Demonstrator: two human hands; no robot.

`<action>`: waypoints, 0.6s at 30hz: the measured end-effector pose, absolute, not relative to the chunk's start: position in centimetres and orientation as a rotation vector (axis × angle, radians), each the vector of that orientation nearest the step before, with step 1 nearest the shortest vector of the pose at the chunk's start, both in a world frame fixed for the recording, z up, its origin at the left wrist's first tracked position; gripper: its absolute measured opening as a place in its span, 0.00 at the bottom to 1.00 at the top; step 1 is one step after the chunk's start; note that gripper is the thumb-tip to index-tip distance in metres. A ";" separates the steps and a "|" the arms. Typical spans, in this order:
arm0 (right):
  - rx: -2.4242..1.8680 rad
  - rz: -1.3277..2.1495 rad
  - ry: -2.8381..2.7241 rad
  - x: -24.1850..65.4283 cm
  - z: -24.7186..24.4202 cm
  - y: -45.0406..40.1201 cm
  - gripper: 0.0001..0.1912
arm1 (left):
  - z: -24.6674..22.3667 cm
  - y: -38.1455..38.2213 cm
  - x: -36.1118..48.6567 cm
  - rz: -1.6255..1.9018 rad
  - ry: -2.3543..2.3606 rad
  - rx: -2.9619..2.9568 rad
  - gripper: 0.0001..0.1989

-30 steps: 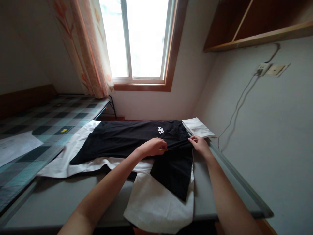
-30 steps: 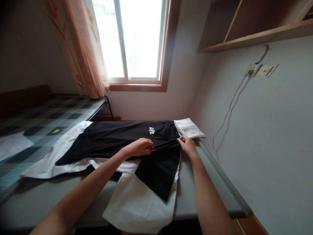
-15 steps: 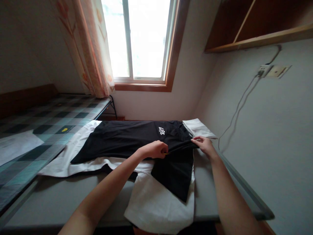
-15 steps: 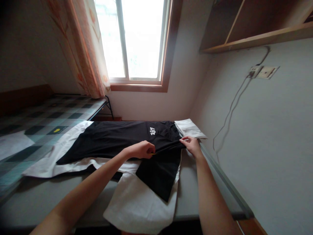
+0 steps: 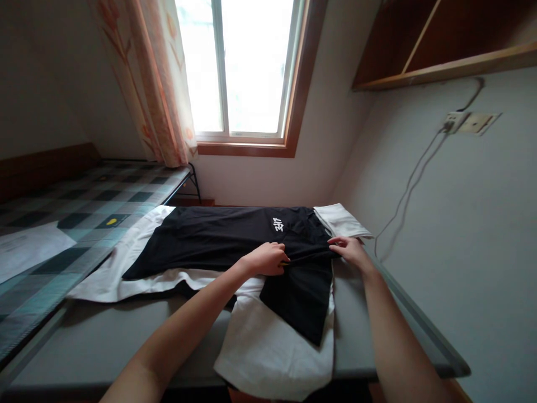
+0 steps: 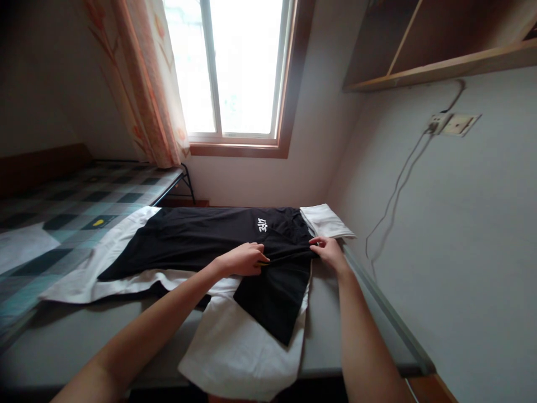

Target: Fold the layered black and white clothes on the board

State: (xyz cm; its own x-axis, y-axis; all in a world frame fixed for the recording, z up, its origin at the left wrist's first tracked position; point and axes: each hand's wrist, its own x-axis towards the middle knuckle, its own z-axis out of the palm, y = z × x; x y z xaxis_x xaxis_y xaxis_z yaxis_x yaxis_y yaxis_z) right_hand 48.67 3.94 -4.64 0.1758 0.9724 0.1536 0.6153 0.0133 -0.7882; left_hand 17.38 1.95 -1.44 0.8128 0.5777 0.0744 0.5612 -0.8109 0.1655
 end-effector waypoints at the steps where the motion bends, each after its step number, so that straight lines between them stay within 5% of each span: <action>1: -1.748 0.459 -1.554 48.4 -4.5 3.9 0.11 | -1.5 1.8 17.6 0.245 0.886 2.897 0.17; 4: -1.747 0.130 -1.660 46.9 -3.8 3.5 0.09 | -2.1 1.4 18.4 0.414 0.790 2.941 0.22; 11: -1.417 0.451 -2.136 43.2 -3.6 3.1 0.12 | -4.5 1.3 19.1 0.414 0.727 2.955 0.25; 18: -1.587 0.189 -2.118 43.5 -5.2 3.7 0.09 | -4.9 1.0 18.7 0.328 0.816 2.904 0.27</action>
State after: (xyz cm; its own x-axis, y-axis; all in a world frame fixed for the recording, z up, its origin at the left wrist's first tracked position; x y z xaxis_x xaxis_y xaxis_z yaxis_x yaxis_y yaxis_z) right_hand 43.51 3.71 -5.20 -0.2094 0.9326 0.2939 0.8656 0.3166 -0.3879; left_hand 18.75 1.03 -4.89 0.8323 0.5251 0.1775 0.5019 -0.8498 0.1609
